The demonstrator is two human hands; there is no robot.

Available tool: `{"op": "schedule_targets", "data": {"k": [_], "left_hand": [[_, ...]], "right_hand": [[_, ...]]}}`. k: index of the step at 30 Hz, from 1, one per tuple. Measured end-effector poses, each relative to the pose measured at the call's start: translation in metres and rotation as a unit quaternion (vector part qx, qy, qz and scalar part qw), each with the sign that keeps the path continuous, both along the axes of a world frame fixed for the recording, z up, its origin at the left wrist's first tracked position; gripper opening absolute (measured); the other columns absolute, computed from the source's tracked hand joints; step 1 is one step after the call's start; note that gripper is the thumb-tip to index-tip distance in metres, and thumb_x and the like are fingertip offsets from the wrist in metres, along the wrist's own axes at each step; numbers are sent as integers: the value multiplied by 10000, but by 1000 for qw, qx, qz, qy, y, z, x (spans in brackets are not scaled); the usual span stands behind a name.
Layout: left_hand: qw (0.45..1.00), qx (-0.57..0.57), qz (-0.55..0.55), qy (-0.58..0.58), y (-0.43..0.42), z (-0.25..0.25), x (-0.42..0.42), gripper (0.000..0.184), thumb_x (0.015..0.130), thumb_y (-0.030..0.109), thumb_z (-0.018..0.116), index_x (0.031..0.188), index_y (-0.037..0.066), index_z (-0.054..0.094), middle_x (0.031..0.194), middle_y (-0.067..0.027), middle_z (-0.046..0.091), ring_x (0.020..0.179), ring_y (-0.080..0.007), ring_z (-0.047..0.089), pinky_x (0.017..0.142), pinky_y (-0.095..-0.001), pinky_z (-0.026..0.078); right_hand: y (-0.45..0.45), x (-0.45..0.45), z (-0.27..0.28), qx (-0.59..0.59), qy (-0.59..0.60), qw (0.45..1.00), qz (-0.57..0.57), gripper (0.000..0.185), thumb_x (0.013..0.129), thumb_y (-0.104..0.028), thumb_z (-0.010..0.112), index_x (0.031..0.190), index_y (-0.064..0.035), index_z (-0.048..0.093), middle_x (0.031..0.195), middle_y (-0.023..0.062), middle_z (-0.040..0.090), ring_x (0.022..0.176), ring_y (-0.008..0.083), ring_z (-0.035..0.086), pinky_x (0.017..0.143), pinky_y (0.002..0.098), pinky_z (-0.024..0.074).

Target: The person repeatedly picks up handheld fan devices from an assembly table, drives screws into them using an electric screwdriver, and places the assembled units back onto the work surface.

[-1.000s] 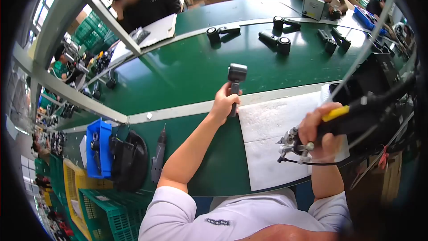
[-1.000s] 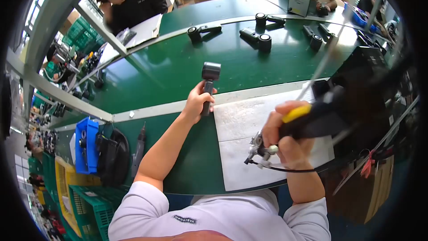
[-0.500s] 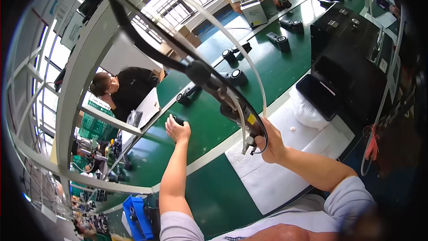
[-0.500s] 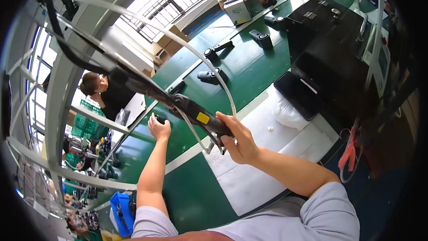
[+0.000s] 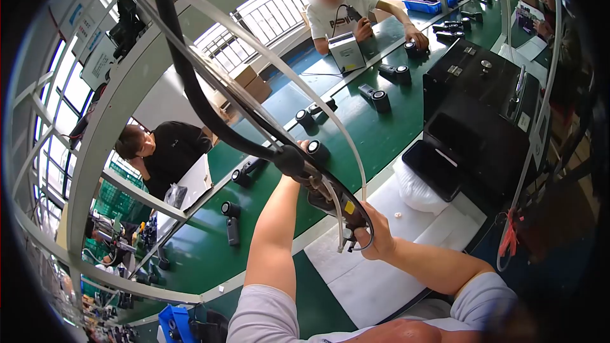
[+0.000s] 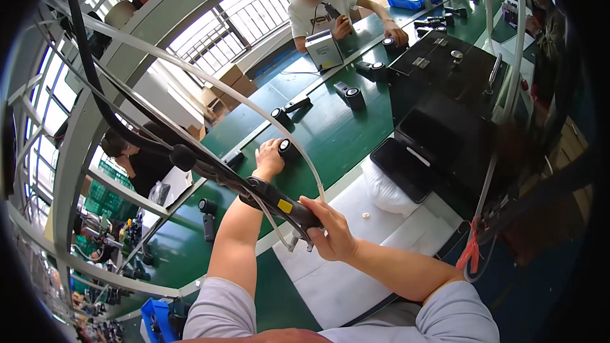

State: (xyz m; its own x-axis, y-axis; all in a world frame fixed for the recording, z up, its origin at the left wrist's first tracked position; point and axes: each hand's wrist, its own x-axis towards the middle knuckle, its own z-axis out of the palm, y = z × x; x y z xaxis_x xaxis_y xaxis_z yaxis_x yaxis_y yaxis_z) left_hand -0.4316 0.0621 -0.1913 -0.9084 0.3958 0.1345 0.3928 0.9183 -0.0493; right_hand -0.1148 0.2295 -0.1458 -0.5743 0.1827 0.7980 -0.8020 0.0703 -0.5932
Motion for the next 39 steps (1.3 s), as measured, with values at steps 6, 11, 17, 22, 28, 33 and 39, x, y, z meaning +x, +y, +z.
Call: {"op": "schedule_targets", "data": {"k": [6, 11, 17, 22, 28, 33, 39], "left_hand": [[993, 107, 43, -8, -39, 40, 72, 436, 662, 354, 744, 985, 100, 598, 1024, -152, 669, 965, -335, 656, 808, -421, 523], [865, 470, 135, -113, -80, 30, 157, 367, 709, 226, 790, 954, 60, 573, 724, -115, 646, 686, -261, 664, 624, -373, 534], [459, 769, 159, -416, -71, 44, 303, 414, 818, 56, 679, 1199, 33, 518, 844, -67, 566, 776, -180, 607, 727, -423, 576], [399, 782, 168, -449, -38, 23, 373, 409, 840, 56, 689, 1197, 36, 491, 961, -78, 572, 875, -200, 622, 773, -439, 588], [454, 795, 113, -386, -27, 13, 389, 381, 853, 73, 698, 1170, 16, 493, 940, -93, 621, 880, -202, 652, 770, -364, 579], [455, 813, 107, -346, -24, 8, 388, 403, 862, 93, 693, 1204, 15, 495, 932, -74, 622, 870, -162, 639, 765, -336, 567], [493, 801, 111, -321, -21, 9, 388, 331, 871, 61, 640, 1172, 0, 513, 923, -57, 621, 827, -129, 636, 768, -278, 528]], "right_hand": [[-3, -2, 0, -1, 11, 999, -34, 462, 879, -60, 488, 1308, 109, 451, 971, 192, 579, 781, 278, 587, 726, 338, 489], [-7, 0, -12, -45, -35, 998, 28, 433, 955, -195, 507, 1267, 104, 481, 902, 151, 569, 724, 221, 559, 672, 312, 470], [9, 28, 58, -62, -132, 982, 118, 349, 840, -53, 663, 1146, 71, 550, 821, 63, 635, 649, 88, 555, 593, 217, 433], [2, 63, 99, -72, -348, 923, 147, 276, 736, 85, 658, 1001, 30, 606, 635, 25, 582, 509, 90, 561, 465, 217, 434], [-10, 77, 109, -127, -187, 938, 261, 274, 889, -145, 674, 1050, -54, 472, 608, -9, 467, 469, 76, 439, 461, 215, 362], [-6, 76, 123, -123, -36, 942, 309, 273, 979, -355, 554, 1097, -126, 463, 635, -45, 494, 496, 67, 473, 511, 209, 406], [-29, 71, 112, -119, -15, 949, 291, 265, 982, -361, 546, 1117, -142, 484, 639, -36, 502, 526, 81, 493, 538, 234, 416]]}}
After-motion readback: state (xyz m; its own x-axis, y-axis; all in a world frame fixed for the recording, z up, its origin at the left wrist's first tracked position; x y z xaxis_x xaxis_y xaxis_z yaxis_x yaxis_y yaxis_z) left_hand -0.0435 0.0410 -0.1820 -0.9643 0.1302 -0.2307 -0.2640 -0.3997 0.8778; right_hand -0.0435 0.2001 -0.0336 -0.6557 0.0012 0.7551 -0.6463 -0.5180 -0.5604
